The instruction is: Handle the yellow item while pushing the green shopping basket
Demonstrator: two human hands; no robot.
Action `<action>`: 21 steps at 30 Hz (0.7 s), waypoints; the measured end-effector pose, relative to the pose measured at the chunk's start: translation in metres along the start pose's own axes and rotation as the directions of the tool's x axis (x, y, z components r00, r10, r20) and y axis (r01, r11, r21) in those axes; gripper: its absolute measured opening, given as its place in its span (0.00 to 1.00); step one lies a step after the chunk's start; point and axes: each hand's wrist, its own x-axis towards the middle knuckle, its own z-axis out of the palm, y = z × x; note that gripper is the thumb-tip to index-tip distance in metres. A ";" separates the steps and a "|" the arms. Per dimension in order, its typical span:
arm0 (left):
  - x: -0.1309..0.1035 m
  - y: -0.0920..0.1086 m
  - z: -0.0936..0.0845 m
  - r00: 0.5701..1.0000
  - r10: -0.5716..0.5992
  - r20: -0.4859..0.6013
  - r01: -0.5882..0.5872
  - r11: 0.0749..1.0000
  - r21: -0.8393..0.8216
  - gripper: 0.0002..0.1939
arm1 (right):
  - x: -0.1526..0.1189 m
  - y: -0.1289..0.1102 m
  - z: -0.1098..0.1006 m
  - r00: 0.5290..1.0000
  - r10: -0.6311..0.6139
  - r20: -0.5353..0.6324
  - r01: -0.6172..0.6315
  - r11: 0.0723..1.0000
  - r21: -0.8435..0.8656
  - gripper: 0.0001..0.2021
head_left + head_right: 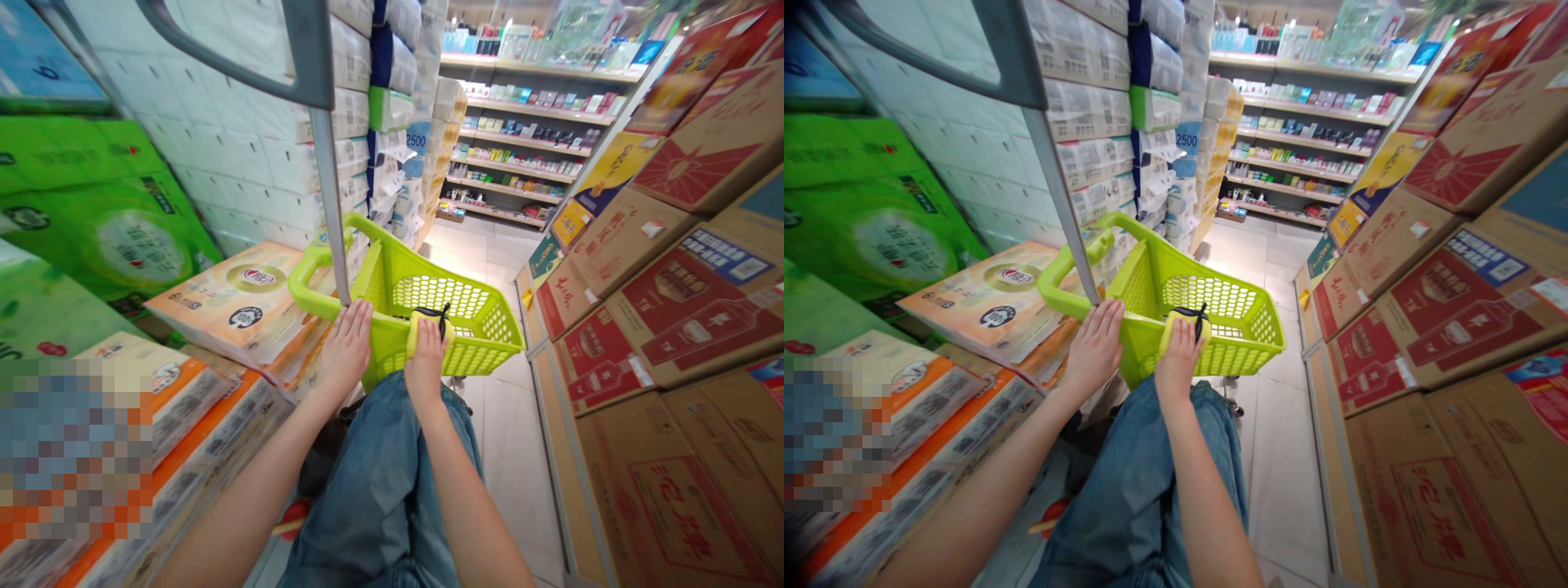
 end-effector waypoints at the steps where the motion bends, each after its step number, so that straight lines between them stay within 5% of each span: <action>1: 0.000 0.000 0.001 1.000 0.001 -0.005 -0.001 1.000 0.003 0.37 | 0.001 -0.017 0.002 0.998 -0.045 0.034 0.045 0.999 0.016 0.42; 4: 0.000 -0.001 0.003 1.000 0.006 -0.025 -0.006 1.000 0.010 0.34 | 0.000 -0.049 0.005 0.979 -0.180 0.093 0.176 0.983 0.052 0.42; 6: 0.000 -0.001 0.003 1.000 0.008 -0.029 -0.007 1.000 0.013 0.33 | -0.002 -0.050 0.004 0.966 -0.238 0.104 0.234 0.971 0.052 0.43; 10: 0.000 0.000 0.001 1.000 0.006 -0.004 -0.006 1.000 0.020 0.36 | -0.007 -0.012 -0.003 0.956 -0.279 0.091 0.278 0.960 0.020 0.44; 16: 0.001 0.001 -0.001 1.000 -0.009 0.007 0.009 1.000 0.018 0.36 | -0.016 0.061 -0.015 0.987 -0.158 0.037 0.160 0.985 -0.057 0.44; 19: 0.001 0.001 -0.001 1.000 -0.005 0.009 0.005 1.000 0.020 0.36 | -0.017 0.071 -0.015 0.997 -0.072 0.001 0.072 0.995 -0.069 0.43; 21: 0.001 0.001 -0.001 1.000 -0.004 0.008 0.004 1.000 0.016 0.36 | -0.014 0.056 -0.011 1.000 -0.001 -0.029 -0.001 0.998 -0.056 0.42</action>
